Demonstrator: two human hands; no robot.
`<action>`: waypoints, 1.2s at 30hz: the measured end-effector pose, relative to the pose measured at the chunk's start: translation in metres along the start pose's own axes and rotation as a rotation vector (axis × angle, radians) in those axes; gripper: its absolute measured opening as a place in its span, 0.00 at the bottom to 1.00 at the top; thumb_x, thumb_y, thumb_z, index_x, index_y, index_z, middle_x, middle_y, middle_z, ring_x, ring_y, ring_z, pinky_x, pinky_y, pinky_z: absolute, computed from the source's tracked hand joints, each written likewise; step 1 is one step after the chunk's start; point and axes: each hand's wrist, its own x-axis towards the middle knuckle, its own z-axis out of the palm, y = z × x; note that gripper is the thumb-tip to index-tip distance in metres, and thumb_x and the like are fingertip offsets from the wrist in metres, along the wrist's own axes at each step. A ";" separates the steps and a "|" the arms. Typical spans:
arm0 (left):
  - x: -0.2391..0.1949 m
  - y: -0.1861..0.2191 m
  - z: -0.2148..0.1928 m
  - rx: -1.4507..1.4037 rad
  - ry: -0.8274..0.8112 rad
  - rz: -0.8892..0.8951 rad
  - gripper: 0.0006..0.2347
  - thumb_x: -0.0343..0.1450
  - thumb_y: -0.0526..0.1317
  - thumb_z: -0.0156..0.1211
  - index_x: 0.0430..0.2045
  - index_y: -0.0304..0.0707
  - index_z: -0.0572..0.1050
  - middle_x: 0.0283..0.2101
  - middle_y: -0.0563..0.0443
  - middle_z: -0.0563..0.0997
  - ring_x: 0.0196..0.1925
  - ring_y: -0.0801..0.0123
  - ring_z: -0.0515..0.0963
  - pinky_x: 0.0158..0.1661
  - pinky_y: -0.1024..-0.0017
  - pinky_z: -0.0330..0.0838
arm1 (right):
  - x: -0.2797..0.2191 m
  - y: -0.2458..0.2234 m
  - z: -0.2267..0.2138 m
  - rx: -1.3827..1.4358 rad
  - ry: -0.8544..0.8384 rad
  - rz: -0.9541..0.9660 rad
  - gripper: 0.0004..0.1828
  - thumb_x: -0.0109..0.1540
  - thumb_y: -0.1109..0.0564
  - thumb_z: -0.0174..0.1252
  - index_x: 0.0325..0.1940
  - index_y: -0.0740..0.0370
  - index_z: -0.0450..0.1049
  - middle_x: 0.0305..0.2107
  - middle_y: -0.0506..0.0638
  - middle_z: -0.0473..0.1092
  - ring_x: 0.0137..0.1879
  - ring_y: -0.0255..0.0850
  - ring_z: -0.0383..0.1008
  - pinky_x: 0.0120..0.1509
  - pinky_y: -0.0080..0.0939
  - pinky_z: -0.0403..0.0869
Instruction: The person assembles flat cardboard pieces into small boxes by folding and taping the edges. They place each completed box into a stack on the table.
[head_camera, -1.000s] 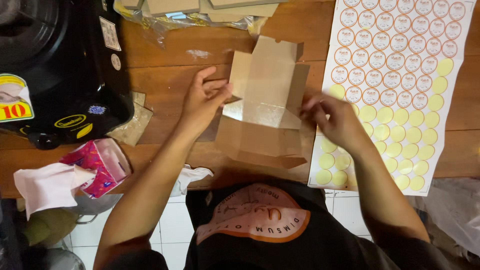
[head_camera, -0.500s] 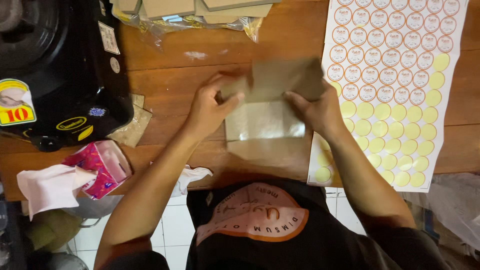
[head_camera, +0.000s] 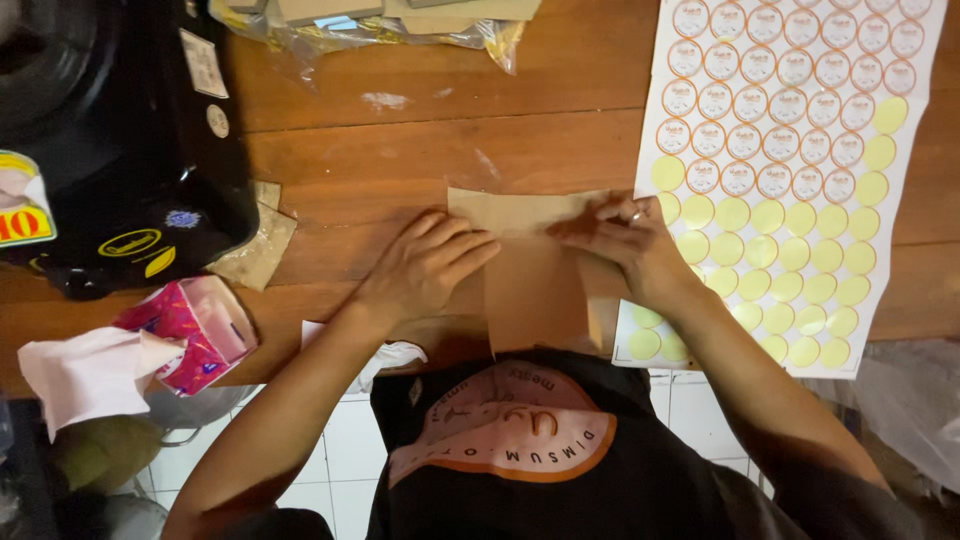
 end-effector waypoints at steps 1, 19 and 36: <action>0.006 0.002 0.001 -0.007 -0.003 0.004 0.12 0.76 0.33 0.41 0.39 0.35 0.77 0.40 0.45 0.78 0.46 0.56 0.75 0.47 0.60 0.69 | -0.009 0.009 0.008 -0.001 0.000 0.009 0.13 0.69 0.52 0.48 0.51 0.49 0.78 0.33 0.43 0.73 0.51 0.43 0.69 0.60 0.44 0.59; 0.014 -0.004 0.047 0.439 -0.016 -0.708 0.28 0.66 0.65 0.58 0.39 0.35 0.69 0.31 0.47 0.73 0.36 0.57 0.79 0.31 0.65 0.76 | 0.006 0.029 0.029 -0.319 -0.186 0.597 0.42 0.53 0.26 0.61 0.53 0.62 0.64 0.44 0.54 0.61 0.54 0.55 0.62 0.54 0.56 0.63; 0.045 0.027 0.084 0.267 -0.007 -0.735 0.26 0.60 0.45 0.66 0.50 0.30 0.70 0.42 0.39 0.71 0.38 0.52 0.80 0.36 0.63 0.77 | 0.027 -0.007 0.062 -0.551 0.117 0.400 0.15 0.64 0.39 0.54 0.39 0.49 0.73 0.32 0.47 0.70 0.38 0.46 0.75 0.43 0.46 0.63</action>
